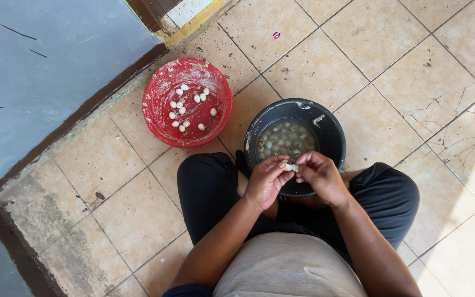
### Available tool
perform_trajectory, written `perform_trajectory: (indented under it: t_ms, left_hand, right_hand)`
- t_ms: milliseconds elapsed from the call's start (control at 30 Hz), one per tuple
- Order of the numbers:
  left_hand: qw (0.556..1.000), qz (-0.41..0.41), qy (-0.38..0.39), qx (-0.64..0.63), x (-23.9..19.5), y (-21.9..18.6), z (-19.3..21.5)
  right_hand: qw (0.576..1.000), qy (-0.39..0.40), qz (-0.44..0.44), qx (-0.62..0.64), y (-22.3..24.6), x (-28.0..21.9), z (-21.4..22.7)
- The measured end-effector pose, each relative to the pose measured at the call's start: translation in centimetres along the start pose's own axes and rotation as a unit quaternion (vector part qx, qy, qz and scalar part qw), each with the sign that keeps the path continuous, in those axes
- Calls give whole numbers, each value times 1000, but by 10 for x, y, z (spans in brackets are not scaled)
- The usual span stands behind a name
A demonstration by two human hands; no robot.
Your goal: The person sits on the floor and peels hard-boiled eggs by hand, removing the shell over a black bowl of water. The peeled eggs are placed into a red bowl nearby.
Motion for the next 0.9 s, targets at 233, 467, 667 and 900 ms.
perform_trajectory:
  t_ms: [233,467,667,900]
  left_hand:
    - [999,-16,21,26,2,-15,-3]
    - [993,-30,34,113,2,-10,-1]
    - [991,-22,-9,133,1,-8,-3]
    - [991,-25,-27,130,3,-9,-8]
  right_hand:
    - [934,-181,138,-274,23,3,-2]
    - [869,-42,291,-399,75,-20,-39]
    - [795,-57,362,-483,88,-20,-51]
    - [790,-70,342,-504,86,-24,-52]
Point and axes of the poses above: each hand's wrist, its own x-axis towards the middle knuckle, its own z-axis out of the back of the hand, y = z × x, the point moved 1 cm from there along x, towards the middle knuckle, and after that the axes turned 7 degrees about -z, right-handed, at the moved point
